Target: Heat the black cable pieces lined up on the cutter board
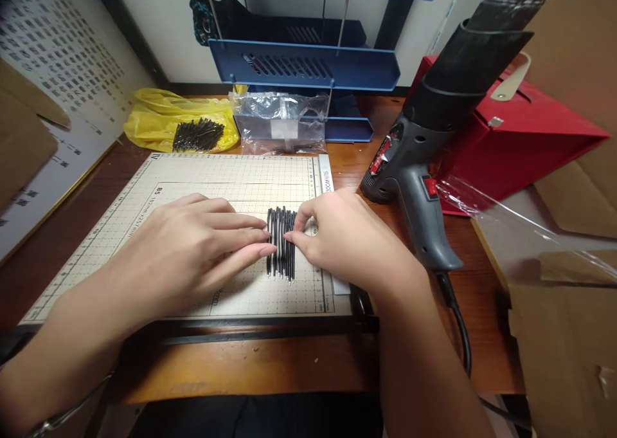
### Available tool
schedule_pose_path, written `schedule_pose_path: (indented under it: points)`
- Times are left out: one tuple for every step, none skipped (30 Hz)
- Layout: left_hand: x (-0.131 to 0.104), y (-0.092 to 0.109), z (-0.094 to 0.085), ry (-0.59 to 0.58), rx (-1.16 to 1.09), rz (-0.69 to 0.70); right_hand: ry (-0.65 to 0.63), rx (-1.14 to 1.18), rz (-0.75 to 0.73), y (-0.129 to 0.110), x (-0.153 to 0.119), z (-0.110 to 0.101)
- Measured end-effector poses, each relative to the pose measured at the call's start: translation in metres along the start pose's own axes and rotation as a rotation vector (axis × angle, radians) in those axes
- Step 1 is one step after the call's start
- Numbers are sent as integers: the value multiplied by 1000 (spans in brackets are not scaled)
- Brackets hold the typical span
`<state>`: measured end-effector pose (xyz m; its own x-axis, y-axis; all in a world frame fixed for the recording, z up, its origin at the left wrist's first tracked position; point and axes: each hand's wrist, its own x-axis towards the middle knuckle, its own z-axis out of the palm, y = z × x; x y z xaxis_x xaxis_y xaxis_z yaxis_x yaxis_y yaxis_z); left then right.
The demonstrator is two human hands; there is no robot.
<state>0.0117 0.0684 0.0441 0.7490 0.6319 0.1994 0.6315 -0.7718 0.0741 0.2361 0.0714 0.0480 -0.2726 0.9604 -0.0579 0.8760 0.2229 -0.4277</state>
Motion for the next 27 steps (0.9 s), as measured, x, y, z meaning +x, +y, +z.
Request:
schedule_pose_path:
  points:
    - [0, 0, 0, -1, -5, 8, -3, 3, 5, 0, 0, 0]
    - [0, 0, 0, -3, -7, 13, -7, 7, 10, -1, 0, 0]
    - [0, 0, 0, -3, -7, 14, -12, 10, 15, -1, 0, 0]
    - [0, 0, 1, -1, -6, 13, -14, 13, 19, -1, -1, -1]
    - [0, 0, 1, 3, -4, 12, -14, 15, 19, -1, -1, -1]
    - [0, 0, 1, 6, -4, 9, -12, 16, 15, -1, -1, -1]
    - [0, 0, 1, 9, -4, 7, -11, 16, 11, -1, -1, -2]
    - [0, 0, 1, 9, -6, 6, -9, 16, 7, -1, -1, -2]
    - [0, 0, 0, 4, -11, 5, -10, 16, 6, -2, -1, -3]
    - [0, 0, 0, -4, -16, 4, -12, 17, 7, -2, -1, -3]
    - [0, 0, 0, -10, -21, 3, -17, 19, 11, -2, -1, -4]
    - [0, 0, 0, -14, -25, 2, -22, 23, 15, -2, -1, -4]
    - [0, 0, 0, -14, -28, 3, -25, 26, 17, -2, -1, -4]
    - [0, 0, 0, -12, -30, 5, -25, 27, 17, -2, -1, -4]
    - [0, -1, 0, -8, -33, 8, -21, 26, 15, -2, -1, -4]
    - [0, -1, 0, -5, -35, 11, -16, 24, 12, -2, -1, -4]
    - [0, -1, 0, -4, -39, 15, -11, 22, 8, -2, -1, -3]
    - [0, -1, 1, -4, -43, 19, -6, 20, 6, -1, -1, -3]
    - [0, -1, 1, -6, -45, 21, -4, 20, 6, -1, -1, -3]
    - [0, 0, 1, -7, -44, 21, -5, 22, 7, -1, -1, -2]
    - [0, 0, 2, -6, -36, 19, -5, 25, 7, -1, -1, -2]
    - [0, 0, 2, 2, -23, 16, -6, 28, 7, -1, 0, -2]
    - [0, 0, 2, 16, -8, 13, -7, 31, 7, -2, 0, -3]
    - [0, 0, 2, 30, 6, 10, -8, 33, 7, -2, 0, -3]
    - [0, 0, 3, 42, 14, 9, -10, 33, 7, -2, -1, -4]
    - [-1, 0, 3, 49, 13, 10, -11, 33, 7, -3, -1, -4]
    - [-1, 0, 3, 47, 3, 11, -13, 32, 7, -3, -1, -4]
